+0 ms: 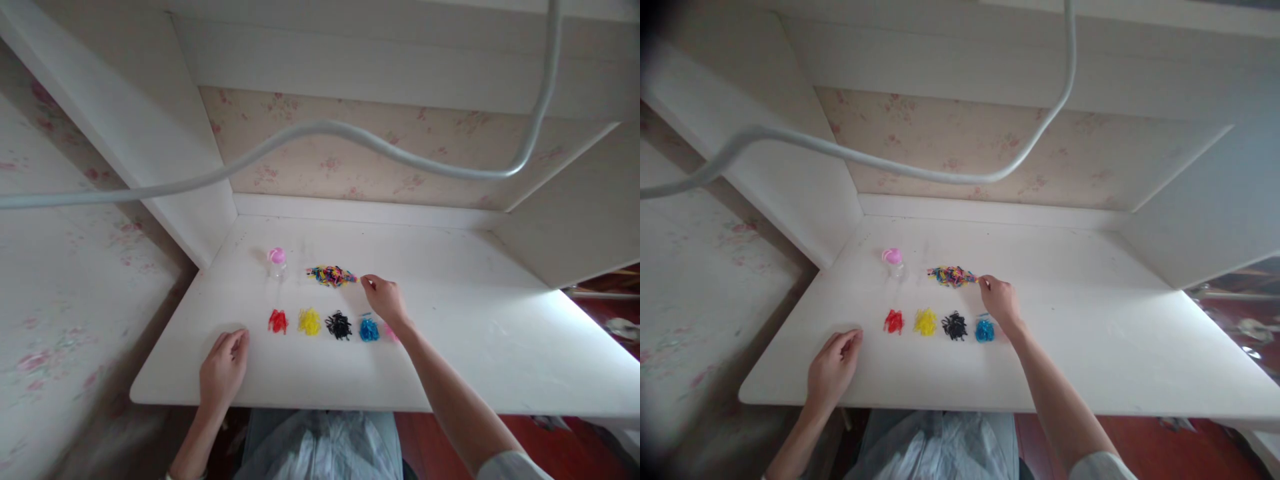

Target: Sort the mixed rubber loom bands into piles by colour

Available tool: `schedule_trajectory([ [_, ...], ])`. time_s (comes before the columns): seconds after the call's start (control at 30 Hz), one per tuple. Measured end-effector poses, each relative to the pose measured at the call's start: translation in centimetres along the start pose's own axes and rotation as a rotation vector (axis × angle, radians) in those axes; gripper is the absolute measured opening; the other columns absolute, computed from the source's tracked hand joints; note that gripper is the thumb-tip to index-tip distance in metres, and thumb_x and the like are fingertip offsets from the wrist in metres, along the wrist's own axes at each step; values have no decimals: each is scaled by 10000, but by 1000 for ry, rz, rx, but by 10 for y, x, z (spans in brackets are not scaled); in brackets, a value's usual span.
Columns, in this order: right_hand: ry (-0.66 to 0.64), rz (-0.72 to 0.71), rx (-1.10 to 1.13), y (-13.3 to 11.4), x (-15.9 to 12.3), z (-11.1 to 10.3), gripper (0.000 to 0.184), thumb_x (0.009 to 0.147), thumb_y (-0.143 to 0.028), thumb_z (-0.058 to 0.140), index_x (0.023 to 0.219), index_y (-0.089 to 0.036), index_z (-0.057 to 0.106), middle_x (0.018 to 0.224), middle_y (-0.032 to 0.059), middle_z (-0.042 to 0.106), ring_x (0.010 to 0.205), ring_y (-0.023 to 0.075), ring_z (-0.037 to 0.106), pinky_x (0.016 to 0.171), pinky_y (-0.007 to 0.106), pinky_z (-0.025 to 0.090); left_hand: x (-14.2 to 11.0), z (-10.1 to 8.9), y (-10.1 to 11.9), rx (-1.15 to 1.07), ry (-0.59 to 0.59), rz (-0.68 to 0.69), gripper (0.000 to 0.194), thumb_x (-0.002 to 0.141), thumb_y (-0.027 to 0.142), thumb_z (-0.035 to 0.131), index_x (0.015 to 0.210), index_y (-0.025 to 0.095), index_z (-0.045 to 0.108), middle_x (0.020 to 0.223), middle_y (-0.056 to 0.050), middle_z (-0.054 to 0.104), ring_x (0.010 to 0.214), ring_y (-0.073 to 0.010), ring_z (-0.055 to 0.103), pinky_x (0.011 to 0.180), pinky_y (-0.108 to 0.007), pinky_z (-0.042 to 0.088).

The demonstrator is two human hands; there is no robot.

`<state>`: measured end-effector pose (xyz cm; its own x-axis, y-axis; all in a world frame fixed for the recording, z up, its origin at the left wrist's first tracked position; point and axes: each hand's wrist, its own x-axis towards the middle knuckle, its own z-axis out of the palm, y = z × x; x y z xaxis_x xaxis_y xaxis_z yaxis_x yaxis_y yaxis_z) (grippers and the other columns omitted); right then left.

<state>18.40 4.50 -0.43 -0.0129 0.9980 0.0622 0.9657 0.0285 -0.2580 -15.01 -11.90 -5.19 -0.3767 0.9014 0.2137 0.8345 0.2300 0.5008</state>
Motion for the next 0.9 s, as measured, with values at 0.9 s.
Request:
schedule_trajectory([
  [0.9,4,-179,385,-32,-107,2,357,931,-393,378,991,-250,699,805,28,723,659,133,653,605,187,429,4,-4,12,-85,-18,56,279,880,396,441,903,205,643,792,-13,647,674,-126,598,646,-231,465],
])
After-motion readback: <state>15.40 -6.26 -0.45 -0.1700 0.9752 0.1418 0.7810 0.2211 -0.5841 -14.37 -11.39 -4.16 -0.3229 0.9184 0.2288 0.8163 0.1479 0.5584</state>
